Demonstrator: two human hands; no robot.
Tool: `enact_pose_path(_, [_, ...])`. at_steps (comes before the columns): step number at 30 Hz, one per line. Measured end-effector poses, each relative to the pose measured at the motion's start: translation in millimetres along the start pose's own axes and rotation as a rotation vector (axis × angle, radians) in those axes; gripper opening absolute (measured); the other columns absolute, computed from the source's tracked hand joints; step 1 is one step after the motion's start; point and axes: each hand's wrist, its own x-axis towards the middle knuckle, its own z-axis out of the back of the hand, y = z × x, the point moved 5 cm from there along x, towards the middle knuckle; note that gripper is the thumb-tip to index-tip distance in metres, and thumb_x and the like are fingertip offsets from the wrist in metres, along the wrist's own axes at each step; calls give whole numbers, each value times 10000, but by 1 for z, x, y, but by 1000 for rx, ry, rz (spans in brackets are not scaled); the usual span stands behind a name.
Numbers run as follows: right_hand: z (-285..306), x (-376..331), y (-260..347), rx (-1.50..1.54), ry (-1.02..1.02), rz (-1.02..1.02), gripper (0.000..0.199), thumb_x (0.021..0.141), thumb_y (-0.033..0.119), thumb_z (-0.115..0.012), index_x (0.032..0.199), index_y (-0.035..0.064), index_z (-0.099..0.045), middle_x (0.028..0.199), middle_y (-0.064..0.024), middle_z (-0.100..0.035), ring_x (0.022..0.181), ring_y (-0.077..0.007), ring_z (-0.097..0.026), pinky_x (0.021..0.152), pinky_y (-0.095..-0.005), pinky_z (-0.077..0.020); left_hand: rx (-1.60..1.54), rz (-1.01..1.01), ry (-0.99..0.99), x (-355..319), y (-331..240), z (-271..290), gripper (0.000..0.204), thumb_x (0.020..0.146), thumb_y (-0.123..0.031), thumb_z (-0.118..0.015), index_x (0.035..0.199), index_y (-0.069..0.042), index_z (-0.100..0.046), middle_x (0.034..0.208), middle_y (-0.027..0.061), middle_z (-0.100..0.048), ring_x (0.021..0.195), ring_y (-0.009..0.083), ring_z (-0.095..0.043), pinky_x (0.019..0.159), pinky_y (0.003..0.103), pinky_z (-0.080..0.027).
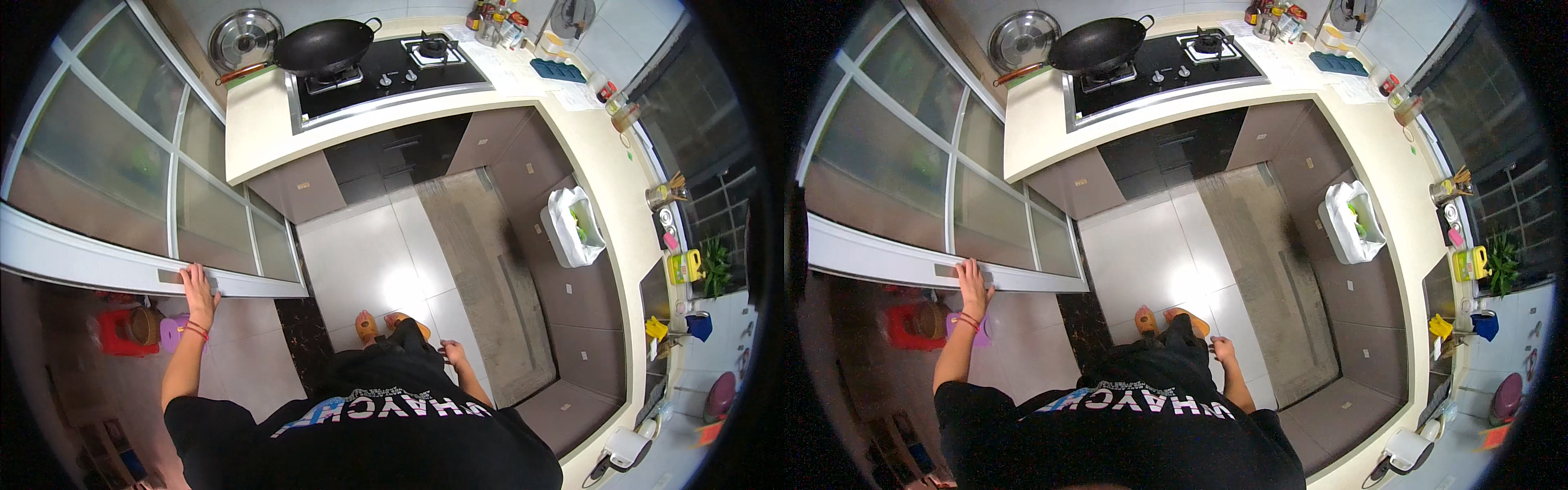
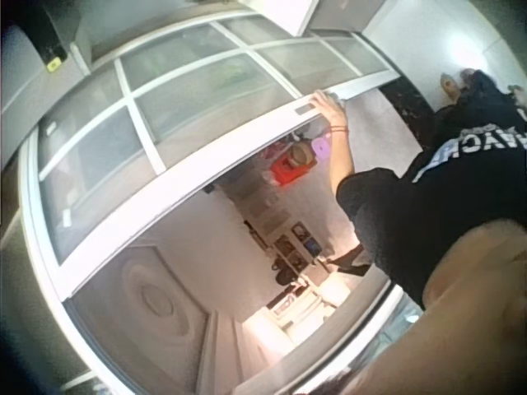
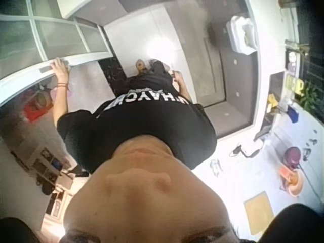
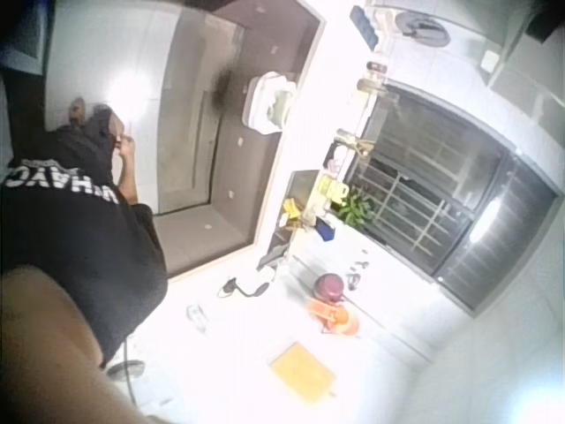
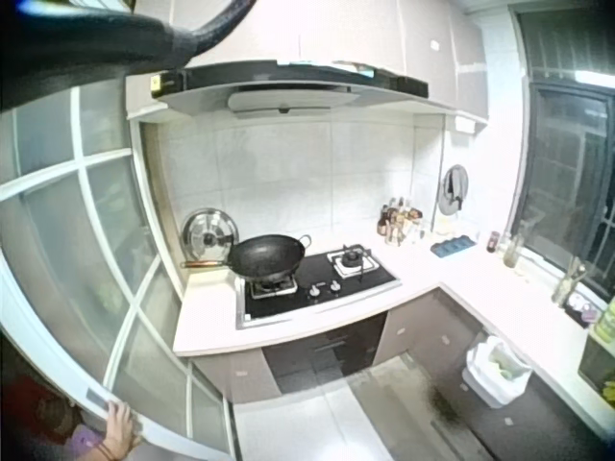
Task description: The person cleans a double-basin stainless steel kitchen sink. They wipe the countertop with a pink sponge, rinse the sink basins, and scrub the drain strainer and sink surfaces with the sponge and a blue cloth. The person removes the drain strainer to clean it separately before rinsing the sink again.
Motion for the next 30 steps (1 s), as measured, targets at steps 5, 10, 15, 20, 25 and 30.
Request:
enact_pose_path(5, [16,-23,-16,-3,-62,-99,312,894,326,-597,1105,96,-607,972,-87,-675,886,-242,-632,764,-460,-470,97,-15,96,2,-14,10,679,862,-607,-439,1290,-94,-564,1225,84,-459,1194,305,-361,1041,533,-249])
enact_pose_path(10, [-14,-22,-20,-69,1,-88,341,869,340,-598,1086,79,-628,947,-84,-681,801,-220,-633,702,-443,-485,2,-15,25,-17,-6,6,598,896,-499,-449,1291,-65,-560,1257,77,-459,1207,294,-358,1046,509,-244])
enact_pose_path(15, [-9,32,-13,-273,17,106,319,859,316,-598,1061,76,-651,879,-67,-665,746,-205,-613,655,-414,-484,-91,1,20,-2,-18,12,457,900,-374,-485,1276,-138,-593,1309,65,-451,1221,299,-353,1043,508,-244])
enact_pose_path(20, [-35,12,50,-146,20,72,330,888,298,-607,1044,11,-650,929,-123,-683,808,-225,-637,731,-375,-509,7,2,140,-13,-7,14,372,899,-319,-494,1207,-166,-636,1207,68,-468,1177,293,-370,1015,492,-266])
enact_pose_path(25, [-36,20,80,-117,25,-20,324,913,297,-575,1137,64,-593,1020,-131,-667,837,-252,-646,708,-427,-503,-95,-17,83,-7,-13,10,341,884,-265,-511,1170,-133,-642,1181,64,-462,1172,274,-374,1006,434,-285])
enact_pose_path(30, [-61,32,87,-125,52,-48,295,901,271,-588,1094,51,-624,916,-105,-681,772,-219,-634,670,-395,-503,-67,-41,90,-9,-17,13,327,876,-259,-517,1142,-126,-654,1142,51,-469,1148,257,-377,960,414,-295])
